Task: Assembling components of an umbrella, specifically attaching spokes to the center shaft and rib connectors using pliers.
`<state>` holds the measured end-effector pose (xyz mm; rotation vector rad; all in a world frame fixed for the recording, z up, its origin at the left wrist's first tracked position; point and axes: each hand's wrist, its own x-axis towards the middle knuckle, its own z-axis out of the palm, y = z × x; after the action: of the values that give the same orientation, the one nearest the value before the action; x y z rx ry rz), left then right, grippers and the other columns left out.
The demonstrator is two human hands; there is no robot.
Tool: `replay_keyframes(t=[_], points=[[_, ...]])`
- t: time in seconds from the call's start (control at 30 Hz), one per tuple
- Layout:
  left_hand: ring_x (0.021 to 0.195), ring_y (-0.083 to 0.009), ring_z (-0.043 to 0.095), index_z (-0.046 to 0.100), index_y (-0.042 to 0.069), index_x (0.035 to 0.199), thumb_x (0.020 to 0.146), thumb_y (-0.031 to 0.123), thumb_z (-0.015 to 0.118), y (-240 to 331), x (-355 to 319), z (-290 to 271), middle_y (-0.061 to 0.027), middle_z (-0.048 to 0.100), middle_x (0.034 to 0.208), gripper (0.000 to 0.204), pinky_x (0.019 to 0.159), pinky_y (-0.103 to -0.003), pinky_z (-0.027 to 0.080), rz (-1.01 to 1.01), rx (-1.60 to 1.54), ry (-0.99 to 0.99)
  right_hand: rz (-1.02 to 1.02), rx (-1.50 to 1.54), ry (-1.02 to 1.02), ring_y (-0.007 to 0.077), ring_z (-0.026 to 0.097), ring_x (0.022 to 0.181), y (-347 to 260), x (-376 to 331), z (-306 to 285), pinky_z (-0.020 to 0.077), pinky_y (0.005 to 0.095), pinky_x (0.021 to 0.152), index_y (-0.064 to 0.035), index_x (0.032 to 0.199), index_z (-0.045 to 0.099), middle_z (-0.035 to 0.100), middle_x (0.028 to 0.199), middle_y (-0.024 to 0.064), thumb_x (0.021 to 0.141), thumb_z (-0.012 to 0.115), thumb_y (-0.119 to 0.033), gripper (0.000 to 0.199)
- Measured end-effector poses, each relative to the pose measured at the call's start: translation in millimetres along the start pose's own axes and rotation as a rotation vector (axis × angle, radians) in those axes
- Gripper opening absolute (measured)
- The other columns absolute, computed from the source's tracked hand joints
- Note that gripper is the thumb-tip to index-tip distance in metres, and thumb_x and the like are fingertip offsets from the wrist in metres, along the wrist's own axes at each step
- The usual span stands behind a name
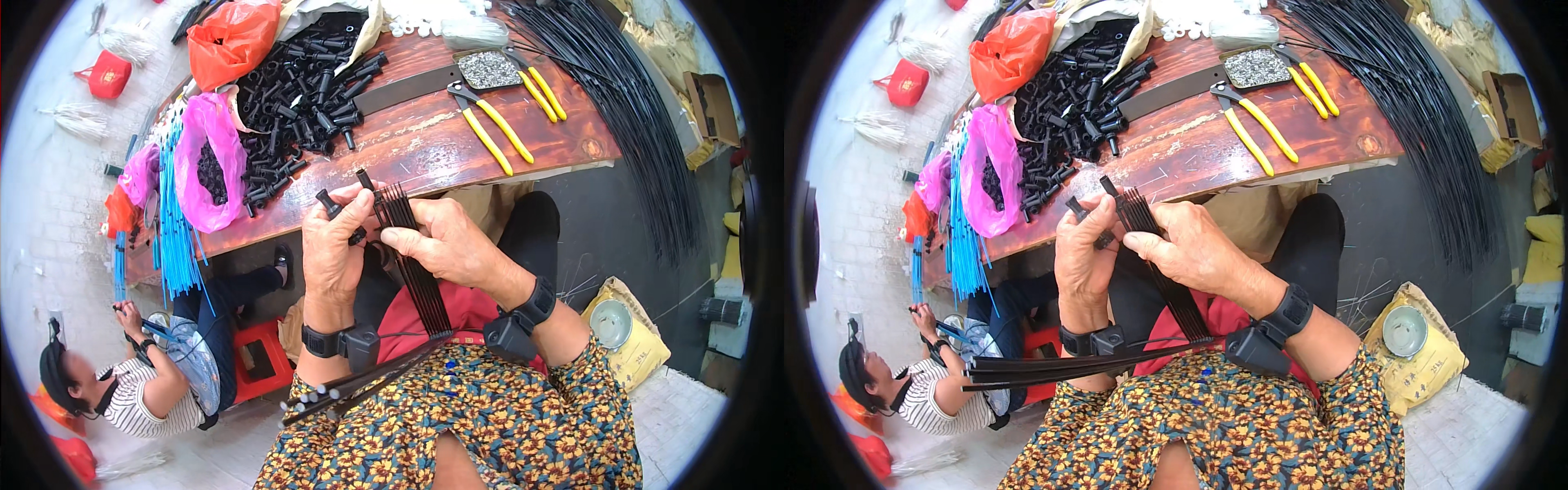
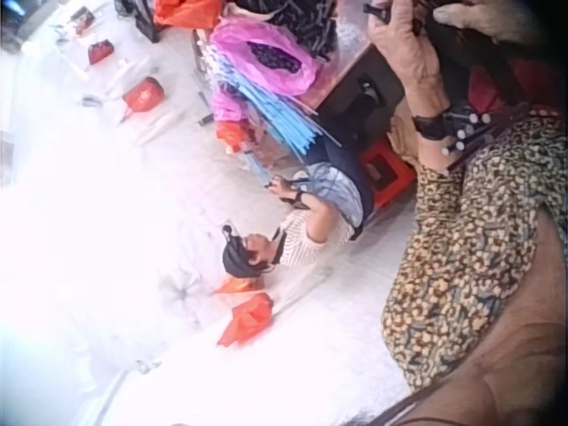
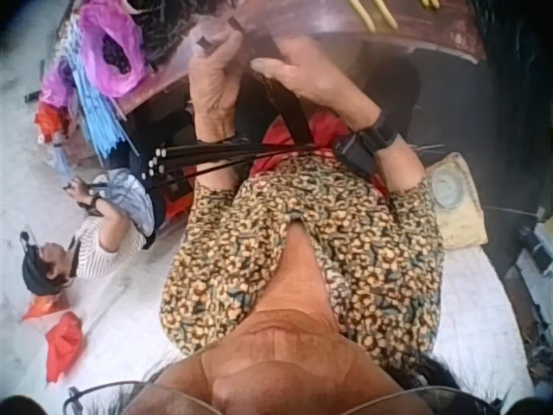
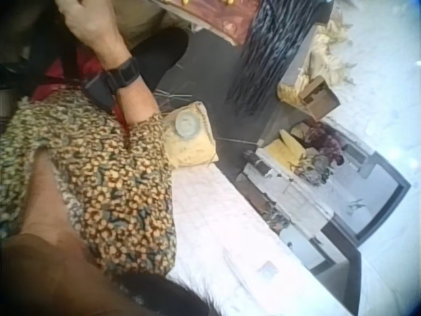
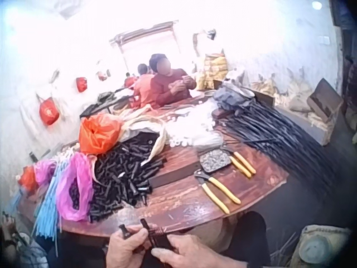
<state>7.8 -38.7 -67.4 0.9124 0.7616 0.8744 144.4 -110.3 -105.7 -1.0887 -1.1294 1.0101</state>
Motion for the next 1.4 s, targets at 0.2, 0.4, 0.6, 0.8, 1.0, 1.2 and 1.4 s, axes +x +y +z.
replay_keyframes(t=[0.2, 0.4, 0.6, 0.8, 1.0, 1.2, 1.4], points=[[0.065, -0.0081, 0.058, 0.066, 0.001, 0.101, 0.086, 0.007, 0.072, -12.9, -3.2, 3.4, -0.0036, 0.067, 0.085, 0.017, 0.057, -0.022, 0.044, 0.115, 0.022, 0.126, 0.017, -0.17, 0.023, 0.0195, 0.049, 0.049, -8.5, 3.9, -3.3, 0.0421, 0.0391, 0.051, 0.0045, 0.072, 0.059, 0.047, 0.053, 0.0148, 0.086, 0.061, -0.021, 0.029], [0.067, -0.0087, 0.058, 0.066, 0.002, 0.102, 0.085, 0.004, 0.072, -21.9, -4.2, 12.4, -0.0035, 0.067, 0.086, 0.018, 0.058, -0.022, 0.044, 0.154, -0.084, 0.224, 0.005, -0.167, 0.053, 0.0131, 0.047, 0.049, 1.8, 5.5, -2.1, 0.0408, 0.0355, 0.049, 0.0052, 0.069, 0.06, 0.047, 0.051, 0.0113, 0.085, 0.063, -0.02, 0.03], [0.074, -0.0119, 0.061, 0.064, 0.001, 0.106, 0.088, 0.003, 0.067, -26.0, 0.4, 3.0, -0.0054, 0.067, 0.09, 0.018, 0.065, -0.025, 0.048, 0.147, -0.22, 0.024, 0.077, 0.004, 0.12, 0.0089, 0.049, 0.052, 2.9, -0.3, 5.1, 0.0409, 0.0328, 0.048, 0.0048, 0.072, 0.063, 0.051, 0.052, 0.0077, 0.084, 0.065, -0.018, 0.026], [0.092, -0.0214, 0.064, 0.059, 0.004, 0.106, 0.092, 0.008, 0.062, -32.9, 3.7, -9.7, -0.0093, 0.065, 0.1, 0.015, 0.087, -0.04, 0.053, 0.22, -0.239, -0.062, 0.154, 0.099, 0.121, 0.007, 0.049, 0.052, -12.2, -0.7, 3.7, 0.0402, 0.0286, 0.047, 0.0044, 0.075, 0.066, 0.057, 0.058, 0.0031, 0.085, 0.069, -0.021, 0.028], [0.106, -0.0367, 0.063, 0.057, 0.002, 0.112, 0.093, 0.022, 0.063, -39.5, 2.5, -16.6, -0.0189, 0.065, 0.107, 0.028, 0.092, -0.048, 0.051, 0.105, -0.378, -0.194, 0.348, 0.268, -0.025, 0.0028, 0.05, 0.051, -17.8, -0.4, -8.5, 0.0368, 0.0201, 0.037, -0.0015, 0.079, 0.07, 0.059, 0.063, -0.0027, 0.084, 0.073, -0.025, 0.024], [0.111, -0.0368, 0.059, 0.058, 0.003, 0.113, 0.093, 0.026, 0.062, -32.2, -2.8, -8.7, -0.0184, 0.064, 0.109, 0.03, 0.098, -0.052, 0.046, 0.05, -0.247, -0.238, 0.362, 0.358, -0.099, 0.0024, 0.047, 0.046, -12.0, -1.3, -15.5, 0.0355, 0.0192, 0.037, -0.0046, 0.074, 0.07, 0.059, 0.064, -0.0029, 0.083, 0.075, -0.026, 0.024], [0.107, -0.036, 0.062, 0.056, 0.005, 0.114, 0.09, 0.013, 0.066, -31.2, -6.4, -15.0, -0.0148, 0.062, 0.115, 0.028, 0.098, -0.05, 0.048, 0.127, -0.43, -0.259, 0.301, 0.343, -0.133, 0.0028, 0.045, 0.044, -11.8, -1.1, -8.2, 0.0336, 0.0192, 0.038, -0.0068, 0.062, 0.062, 0.053, 0.058, -0.0047, 0.082, 0.076, -0.027, 0.032]])
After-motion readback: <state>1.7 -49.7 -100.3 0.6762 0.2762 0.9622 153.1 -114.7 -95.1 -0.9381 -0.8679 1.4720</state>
